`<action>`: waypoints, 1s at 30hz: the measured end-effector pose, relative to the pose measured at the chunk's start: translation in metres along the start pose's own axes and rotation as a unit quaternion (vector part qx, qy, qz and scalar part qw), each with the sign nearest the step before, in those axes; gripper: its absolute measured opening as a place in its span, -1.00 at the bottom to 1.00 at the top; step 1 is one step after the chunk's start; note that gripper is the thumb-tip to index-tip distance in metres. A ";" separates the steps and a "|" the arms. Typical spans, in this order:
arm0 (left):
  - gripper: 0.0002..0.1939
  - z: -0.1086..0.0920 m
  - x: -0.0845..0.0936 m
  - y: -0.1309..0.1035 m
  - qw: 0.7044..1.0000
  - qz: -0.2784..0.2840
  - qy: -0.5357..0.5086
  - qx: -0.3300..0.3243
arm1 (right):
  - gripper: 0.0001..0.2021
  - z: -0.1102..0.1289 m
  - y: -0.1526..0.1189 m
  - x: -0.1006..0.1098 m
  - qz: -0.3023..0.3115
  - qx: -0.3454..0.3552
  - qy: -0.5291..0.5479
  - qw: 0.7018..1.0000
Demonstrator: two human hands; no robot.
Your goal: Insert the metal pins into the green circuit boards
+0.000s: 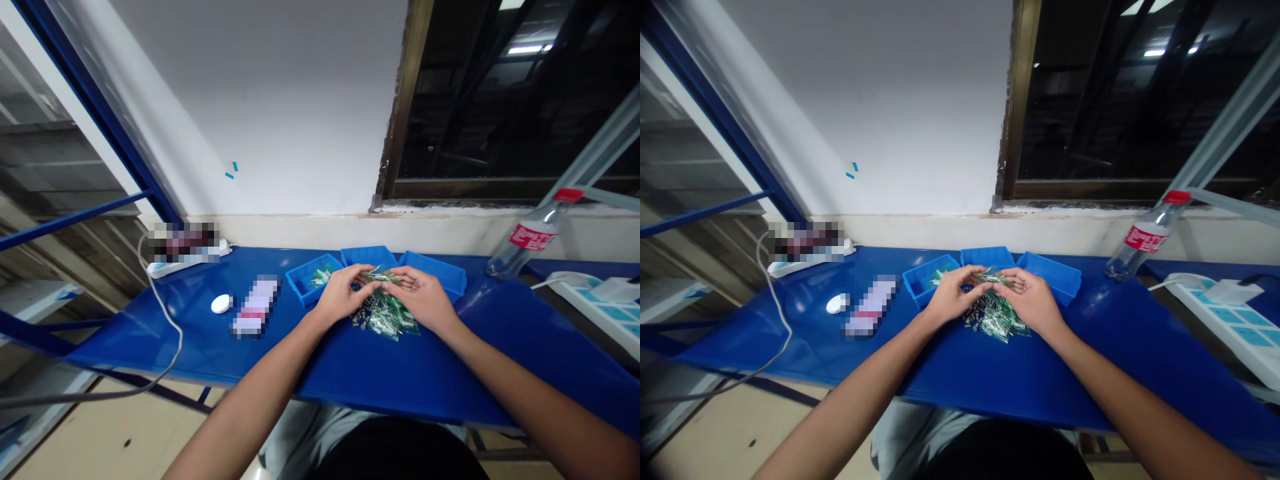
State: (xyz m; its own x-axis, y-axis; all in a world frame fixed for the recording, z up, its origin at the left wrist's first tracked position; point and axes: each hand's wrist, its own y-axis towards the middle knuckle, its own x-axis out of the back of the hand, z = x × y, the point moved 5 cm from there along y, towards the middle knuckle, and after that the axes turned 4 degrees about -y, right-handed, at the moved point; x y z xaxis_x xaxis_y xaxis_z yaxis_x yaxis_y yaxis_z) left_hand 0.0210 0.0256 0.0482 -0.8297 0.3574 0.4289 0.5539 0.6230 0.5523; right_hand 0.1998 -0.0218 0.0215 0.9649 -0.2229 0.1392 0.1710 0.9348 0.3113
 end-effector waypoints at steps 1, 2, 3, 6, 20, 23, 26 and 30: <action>-0.63 0.000 0.000 0.000 1.000 -0.003 0.002 0.000 | -0.56 0.000 0.000 0.000 0.002 0.000 -0.004 1.000; -0.65 0.000 0.001 0.001 1.000 -0.005 0.002 -0.001 | -0.55 0.000 -0.001 -0.001 0.003 0.000 -0.005 1.000; -0.67 -0.001 0.002 0.001 1.000 -0.007 0.003 -0.002 | -0.55 -0.001 -0.001 -0.001 0.004 0.001 -0.002 1.000; -0.71 -0.002 0.003 0.002 1.000 -0.013 0.012 -0.002 | -0.56 -0.001 -0.001 -0.003 0.020 0.001 0.019 1.000; -0.47 -0.015 -0.006 -0.004 0.982 0.073 0.119 -0.129 | -0.36 0.007 0.003 0.003 0.006 -0.003 0.012 1.000; -0.59 -0.012 -0.004 -0.004 0.985 0.060 0.114 -0.115 | -0.48 0.006 0.003 0.002 0.024 -0.018 0.027 0.999; -0.70 -0.011 0.003 -0.001 0.993 0.020 0.075 -0.087 | -0.60 0.009 0.002 -0.001 0.040 -0.005 0.038 0.998; -0.69 -0.010 0.008 0.002 0.999 -0.011 0.024 -0.037 | -0.64 0.012 0.002 -0.003 0.024 0.049 -0.037 0.998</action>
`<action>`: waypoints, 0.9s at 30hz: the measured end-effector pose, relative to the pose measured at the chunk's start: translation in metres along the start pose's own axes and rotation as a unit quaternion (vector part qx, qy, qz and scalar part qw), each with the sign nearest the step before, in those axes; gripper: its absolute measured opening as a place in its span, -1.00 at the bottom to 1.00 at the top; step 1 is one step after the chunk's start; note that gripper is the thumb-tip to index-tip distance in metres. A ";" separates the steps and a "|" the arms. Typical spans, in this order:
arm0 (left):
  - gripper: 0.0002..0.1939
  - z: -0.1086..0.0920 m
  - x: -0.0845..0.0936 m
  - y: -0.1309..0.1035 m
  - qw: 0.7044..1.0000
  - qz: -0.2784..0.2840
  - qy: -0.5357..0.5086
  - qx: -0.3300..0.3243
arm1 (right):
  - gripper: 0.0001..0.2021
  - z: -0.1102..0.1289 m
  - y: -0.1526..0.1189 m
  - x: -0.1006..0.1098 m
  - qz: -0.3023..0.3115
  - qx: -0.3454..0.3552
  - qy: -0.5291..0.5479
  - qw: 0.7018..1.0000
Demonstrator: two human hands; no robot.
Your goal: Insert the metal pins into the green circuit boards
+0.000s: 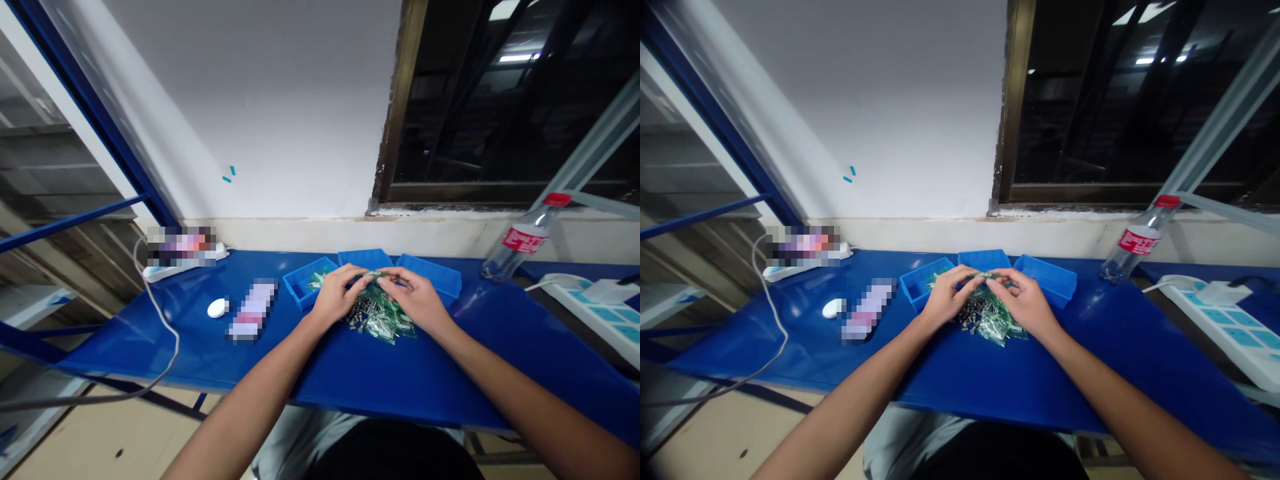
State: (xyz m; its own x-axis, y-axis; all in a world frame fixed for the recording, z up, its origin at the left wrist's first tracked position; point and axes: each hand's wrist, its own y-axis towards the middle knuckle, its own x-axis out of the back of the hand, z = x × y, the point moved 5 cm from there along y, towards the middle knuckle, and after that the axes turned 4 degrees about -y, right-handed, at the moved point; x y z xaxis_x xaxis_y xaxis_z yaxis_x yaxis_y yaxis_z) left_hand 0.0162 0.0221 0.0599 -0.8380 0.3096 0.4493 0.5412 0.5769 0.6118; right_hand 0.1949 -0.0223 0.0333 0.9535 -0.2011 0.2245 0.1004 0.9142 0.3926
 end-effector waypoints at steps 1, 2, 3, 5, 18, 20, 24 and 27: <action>-0.67 0.001 -0.001 0.000 1.000 0.002 -0.013 0.015 | -0.66 0.001 0.000 0.001 -0.012 0.018 -0.019 1.000; -0.65 0.003 -0.003 0.000 0.999 0.007 -0.031 0.032 | -0.68 0.001 0.000 0.002 -0.024 0.037 -0.032 0.999; -0.64 0.005 -0.005 -0.001 0.997 0.014 -0.054 0.050 | -0.70 0.002 0.000 0.002 -0.031 0.052 -0.039 0.997; -0.63 0.010 -0.011 -0.002 0.991 0.025 -0.104 0.082 | -0.72 0.001 0.000 0.002 -0.033 0.062 -0.032 0.997; -0.54 0.001 -0.013 -0.003 0.998 -0.012 -0.056 0.010 | -0.65 -0.008 -0.004 -0.003 -0.017 0.013 0.025 0.999; -0.50 0.002 -0.012 -0.003 0.999 -0.007 -0.048 0.002 | -0.60 -0.008 -0.004 -0.007 0.017 0.028 0.041 0.999; -0.42 0.005 -0.011 -0.002 0.999 0.004 -0.035 -0.006 | -0.58 -0.007 -0.004 -0.007 0.045 0.034 0.077 0.995; -0.49 0.004 -0.009 -0.002 1.000 0.005 -0.015 -0.011 | -0.67 -0.003 -0.003 -0.006 0.046 0.044 0.048 0.997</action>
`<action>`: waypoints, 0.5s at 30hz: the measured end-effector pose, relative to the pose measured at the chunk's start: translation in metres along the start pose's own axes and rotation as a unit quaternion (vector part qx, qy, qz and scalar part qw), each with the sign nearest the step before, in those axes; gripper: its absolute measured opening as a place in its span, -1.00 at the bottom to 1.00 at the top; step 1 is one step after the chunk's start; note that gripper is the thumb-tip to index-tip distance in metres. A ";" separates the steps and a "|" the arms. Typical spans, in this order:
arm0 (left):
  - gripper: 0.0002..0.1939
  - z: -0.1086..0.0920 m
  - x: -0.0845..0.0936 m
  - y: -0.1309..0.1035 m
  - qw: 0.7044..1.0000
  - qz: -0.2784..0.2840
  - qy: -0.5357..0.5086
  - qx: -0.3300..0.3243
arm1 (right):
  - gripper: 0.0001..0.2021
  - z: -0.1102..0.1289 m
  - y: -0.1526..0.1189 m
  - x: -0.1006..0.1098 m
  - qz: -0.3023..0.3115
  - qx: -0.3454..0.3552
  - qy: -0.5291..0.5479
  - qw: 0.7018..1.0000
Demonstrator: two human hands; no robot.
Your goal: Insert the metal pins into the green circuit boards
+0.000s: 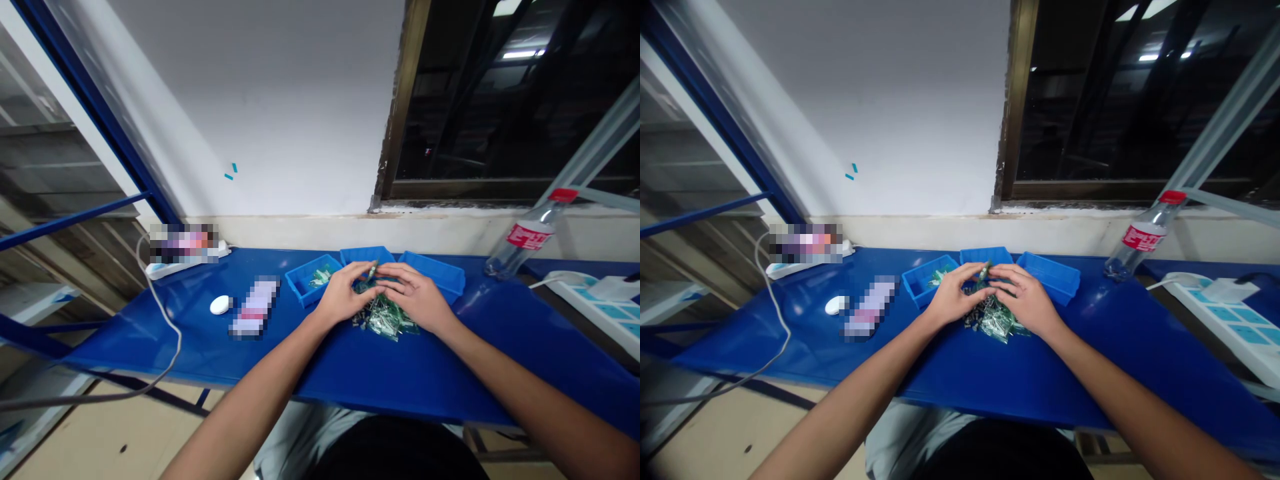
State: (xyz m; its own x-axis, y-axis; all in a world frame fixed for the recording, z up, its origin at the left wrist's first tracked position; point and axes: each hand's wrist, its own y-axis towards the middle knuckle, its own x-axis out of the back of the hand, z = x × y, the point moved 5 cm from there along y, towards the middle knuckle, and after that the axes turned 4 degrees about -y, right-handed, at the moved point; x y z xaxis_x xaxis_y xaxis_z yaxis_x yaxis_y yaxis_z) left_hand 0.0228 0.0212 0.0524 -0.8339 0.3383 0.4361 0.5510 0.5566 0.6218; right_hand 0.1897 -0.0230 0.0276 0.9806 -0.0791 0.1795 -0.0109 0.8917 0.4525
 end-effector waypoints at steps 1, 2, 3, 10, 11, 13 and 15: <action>-0.57 -0.001 0.000 0.000 1.000 -0.001 0.008 -0.001 | -0.70 0.001 0.000 0.002 -0.016 0.005 -0.014 1.000; -0.65 -0.002 0.001 0.001 1.000 -0.003 0.015 0.000 | -0.70 0.002 0.001 0.004 -0.040 0.009 -0.027 0.999; -0.70 -0.002 0.001 0.001 1.000 -0.005 0.020 0.004 | -0.66 0.002 0.001 0.007 -0.066 0.010 -0.039 0.997; -0.63 0.014 -0.005 -0.002 0.992 -0.008 -0.088 0.090 | -0.62 -0.008 0.001 0.008 -0.044 -0.042 -0.060 0.996; -0.63 0.016 -0.006 -0.003 0.990 -0.013 -0.100 0.103 | -0.63 -0.008 0.001 0.008 -0.040 -0.047 -0.045 0.997; -0.65 0.019 -0.005 -0.004 0.987 -0.022 -0.099 0.124 | -0.63 -0.009 0.000 0.008 -0.047 -0.055 -0.020 0.997; -0.67 0.019 -0.004 -0.004 0.987 -0.026 -0.090 0.130 | -0.64 -0.009 -0.001 0.008 -0.057 -0.066 -0.010 0.996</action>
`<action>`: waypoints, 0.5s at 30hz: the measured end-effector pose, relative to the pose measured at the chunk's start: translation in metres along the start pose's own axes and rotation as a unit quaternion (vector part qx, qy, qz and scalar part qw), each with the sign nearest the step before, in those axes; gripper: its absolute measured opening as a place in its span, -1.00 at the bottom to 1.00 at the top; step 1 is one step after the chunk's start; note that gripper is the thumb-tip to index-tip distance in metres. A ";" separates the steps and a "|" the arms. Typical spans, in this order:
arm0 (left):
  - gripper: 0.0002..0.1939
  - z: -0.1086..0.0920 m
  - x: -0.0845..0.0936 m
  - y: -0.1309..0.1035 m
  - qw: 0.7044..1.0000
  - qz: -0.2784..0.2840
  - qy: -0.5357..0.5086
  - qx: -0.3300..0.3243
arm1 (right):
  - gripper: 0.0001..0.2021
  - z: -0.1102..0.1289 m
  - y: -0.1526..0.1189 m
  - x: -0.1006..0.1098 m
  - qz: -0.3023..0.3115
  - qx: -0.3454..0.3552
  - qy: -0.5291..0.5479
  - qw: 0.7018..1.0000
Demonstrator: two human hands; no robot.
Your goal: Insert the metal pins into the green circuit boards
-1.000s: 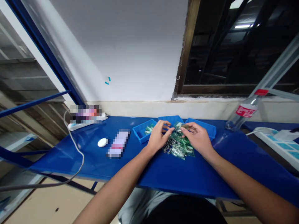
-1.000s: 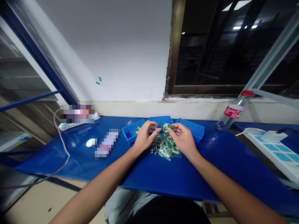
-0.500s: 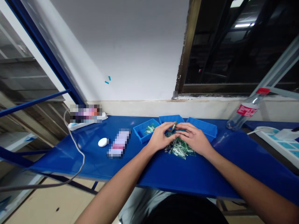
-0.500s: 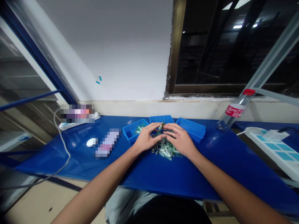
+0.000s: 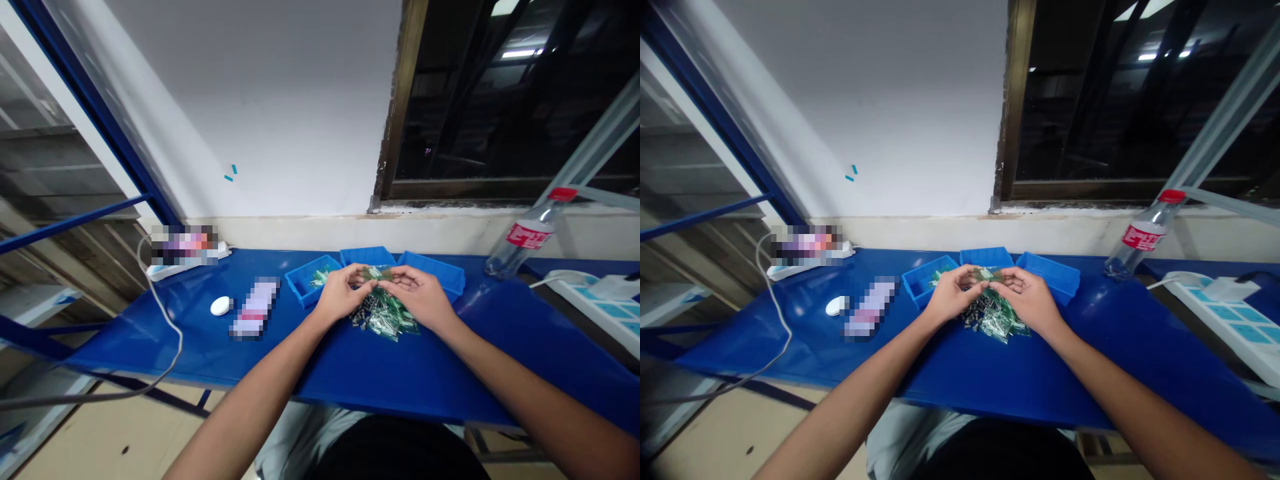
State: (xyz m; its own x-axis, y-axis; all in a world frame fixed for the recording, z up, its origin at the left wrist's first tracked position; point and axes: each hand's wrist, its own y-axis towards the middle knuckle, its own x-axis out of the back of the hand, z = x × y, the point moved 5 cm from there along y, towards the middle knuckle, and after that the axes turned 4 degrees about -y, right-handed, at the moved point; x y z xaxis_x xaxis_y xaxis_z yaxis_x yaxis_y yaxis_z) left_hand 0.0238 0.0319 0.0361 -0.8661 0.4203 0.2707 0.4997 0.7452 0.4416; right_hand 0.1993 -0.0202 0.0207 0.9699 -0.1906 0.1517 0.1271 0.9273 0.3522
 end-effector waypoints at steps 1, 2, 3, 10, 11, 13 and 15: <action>-0.68 -0.002 0.000 0.000 1.000 0.000 0.004 -0.004 | -0.64 0.000 0.000 -0.001 -0.002 -0.004 0.002 1.000; -0.69 -0.005 0.001 0.000 1.000 0.000 0.011 -0.012 | -0.65 0.001 -0.001 -0.002 -0.002 -0.005 0.002 1.000; -0.71 -0.009 0.001 0.000 0.999 0.002 0.026 -0.023 | -0.65 0.001 -0.001 -0.002 -0.002 -0.002 -0.003 1.000; -0.75 -0.036 0.034 -0.001 0.942 -0.083 0.312 -0.091 | -0.67 0.014 -0.003 -0.002 -0.025 0.084 -0.181 0.980; -0.73 -0.036 0.043 0.000 0.925 -0.104 0.358 -0.072 | -0.68 0.015 -0.004 -0.003 -0.017 0.095 -0.202 0.975; -0.72 -0.032 0.058 0.000 0.894 -0.118 0.432 -0.018 | -0.74 0.019 -0.005 -0.005 0.005 0.120 -0.242 0.963; -0.73 -0.024 0.068 0.000 0.867 -0.114 0.484 0.038 | -0.80 0.022 -0.007 -0.009 0.032 0.147 -0.287 0.946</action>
State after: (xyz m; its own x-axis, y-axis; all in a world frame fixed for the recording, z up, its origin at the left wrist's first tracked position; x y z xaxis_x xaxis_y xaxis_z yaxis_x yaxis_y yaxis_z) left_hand -0.0351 0.0479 0.0754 -0.5040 -0.3465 0.7912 0.2839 0.7986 0.5307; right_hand 0.1853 -0.0325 0.0375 0.6910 -0.3579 0.6280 -0.0735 0.8295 0.5536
